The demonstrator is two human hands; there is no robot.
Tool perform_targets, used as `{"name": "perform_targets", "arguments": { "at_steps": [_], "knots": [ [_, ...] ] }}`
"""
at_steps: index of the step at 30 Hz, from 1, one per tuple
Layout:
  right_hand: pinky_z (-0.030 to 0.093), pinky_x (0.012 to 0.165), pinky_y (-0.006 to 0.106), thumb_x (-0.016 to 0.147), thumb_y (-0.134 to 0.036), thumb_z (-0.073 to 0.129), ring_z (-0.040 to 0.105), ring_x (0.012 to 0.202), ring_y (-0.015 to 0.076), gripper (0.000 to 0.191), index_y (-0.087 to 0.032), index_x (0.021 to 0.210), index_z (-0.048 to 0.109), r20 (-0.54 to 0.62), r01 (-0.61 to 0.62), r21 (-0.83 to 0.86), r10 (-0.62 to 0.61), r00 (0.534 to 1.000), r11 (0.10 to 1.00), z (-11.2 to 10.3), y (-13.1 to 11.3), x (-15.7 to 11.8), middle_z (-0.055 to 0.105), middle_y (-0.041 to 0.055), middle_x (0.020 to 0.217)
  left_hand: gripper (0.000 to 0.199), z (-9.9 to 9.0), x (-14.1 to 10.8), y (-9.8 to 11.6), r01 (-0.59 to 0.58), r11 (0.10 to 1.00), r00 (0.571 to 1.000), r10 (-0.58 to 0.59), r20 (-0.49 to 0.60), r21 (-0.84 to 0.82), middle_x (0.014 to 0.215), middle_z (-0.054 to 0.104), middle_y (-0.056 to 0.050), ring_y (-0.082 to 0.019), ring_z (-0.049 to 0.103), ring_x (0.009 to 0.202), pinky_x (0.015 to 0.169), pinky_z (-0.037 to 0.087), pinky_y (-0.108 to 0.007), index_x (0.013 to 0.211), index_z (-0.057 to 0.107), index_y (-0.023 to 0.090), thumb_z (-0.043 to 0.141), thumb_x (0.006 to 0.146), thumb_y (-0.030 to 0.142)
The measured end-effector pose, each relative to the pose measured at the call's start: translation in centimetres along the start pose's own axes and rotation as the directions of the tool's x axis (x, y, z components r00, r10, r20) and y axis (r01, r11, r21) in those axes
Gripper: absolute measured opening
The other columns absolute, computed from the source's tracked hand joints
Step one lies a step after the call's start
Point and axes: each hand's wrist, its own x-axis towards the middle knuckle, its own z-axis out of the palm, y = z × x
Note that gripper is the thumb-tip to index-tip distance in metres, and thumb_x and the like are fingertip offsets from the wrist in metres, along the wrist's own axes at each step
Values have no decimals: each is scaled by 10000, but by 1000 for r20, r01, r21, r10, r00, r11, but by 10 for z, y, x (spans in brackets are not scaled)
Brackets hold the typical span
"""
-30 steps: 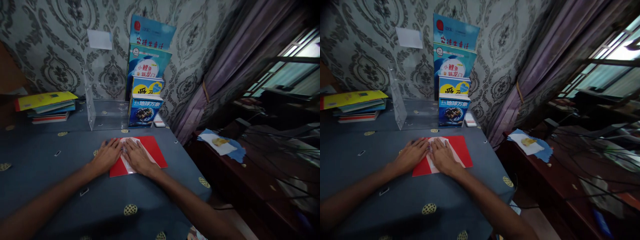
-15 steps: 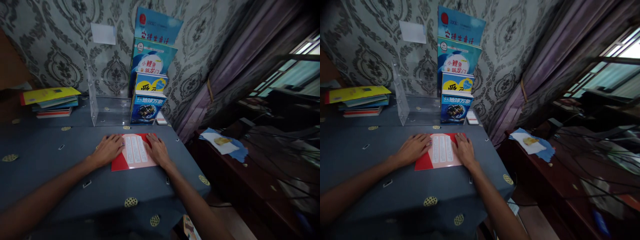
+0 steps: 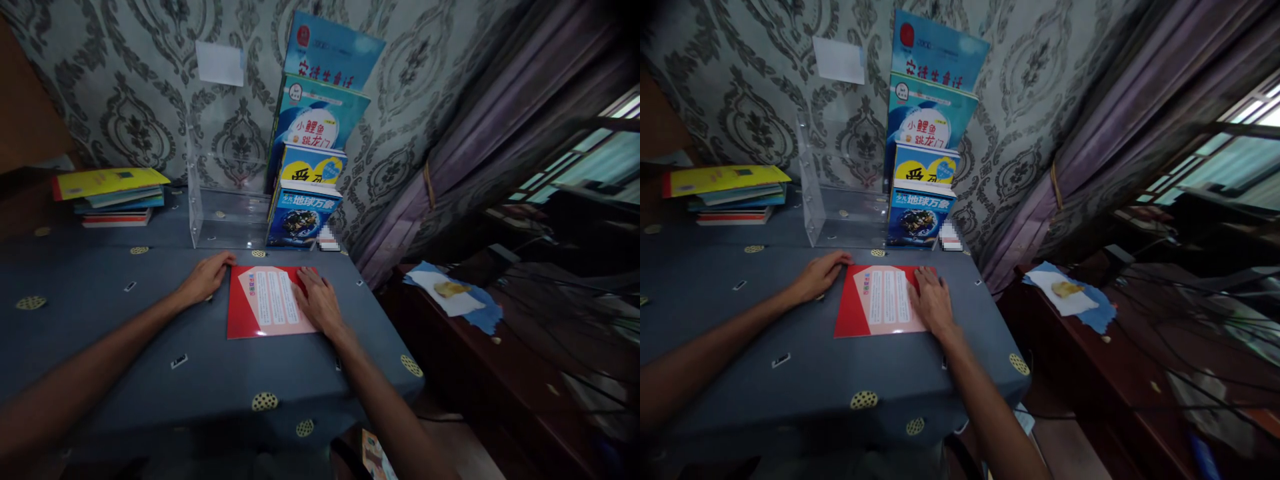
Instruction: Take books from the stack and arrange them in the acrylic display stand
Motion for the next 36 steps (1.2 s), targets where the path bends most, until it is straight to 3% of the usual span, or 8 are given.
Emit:
{"name": "perform_targets", "arguments": {
  "at_steps": [6,10,14,18,24,27,33,36],
  "knots": [
    [292,1195,568,1007,-236,408,385,1480,279,433,-155,1397,577,25,169,27,-170,985,985,-1,-22,1,502,169,1527,359,1,-2,2,2,1000,999,-2,-40,2,1114,741,-67,-207,689,1081,988,529,-393,1199,557,196,343,910,189],
    [267,1231,501,1038,-252,376,335,1508,228,457,-167,1473,492,115,375,157,-394,912,914,3,-60,12,472,129,1560,364,1,-2,4,-15,1000,999,17,-51,25,1095,743,-72,-200,689,1075,989,526,-378,1193,569,184,340,910,176],
    [221,1247,524,1045,-257,397,306,1520,256,469,-112,1486,464,203,437,169,-465,862,883,8,-87,27,410,148,1595,362,1,-2,4,-12,999,999,14,-52,37,1088,749,-85,-204,699,1049,954,538,-376,1194,578,172,327,934,190],
    [208,1244,547,1049,-237,394,331,1510,246,438,-152,1465,500,188,513,176,-540,820,840,12,-87,28,453,124,1572,354,1,0,5,-15,997,999,18,-31,71,1069,757,-84,-207,710,1021,921,545,-360,1184,584,168,348,921,177],
    [189,1261,489,1043,-213,396,367,1491,182,412,-236,1417,566,175,671,322,-739,651,667,8,-76,-11,563,46,1492,316,-2,0,11,15,980,1000,-17,8,200,1056,763,-63,-212,718,992,872,549,-338,1159,595,202,388,922,170],
    [170,1270,434,1045,-198,391,359,1492,154,410,-214,1414,567,182,678,395,-777,603,619,4,-75,-27,557,41,1498,281,-6,-1,20,17,958,998,-32,49,285,1067,755,-80,-238,715,972,839,544,-352,1149,602,197,398,963,247],
    [255,1244,396,1041,-246,452,367,1487,147,410,-247,1441,541,213,579,524,-754,621,625,-7,-72,-26,546,48,1510,284,-9,-7,45,-67,880,990,1,138,471,1022,721,-113,-288,681,970,865,511,-414,1063,652,183,472,980,387],
    [345,1205,379,1037,-296,468,390,1477,160,438,-213,1465,512,182,510,527,-677,713,680,-7,-56,-18,504,86,1542,285,-6,-9,53,-122,836,984,30,177,536,1040,704,-133,-297,672,988,893,494,-430,1061,662,161,483,983,370]
  ]
}}
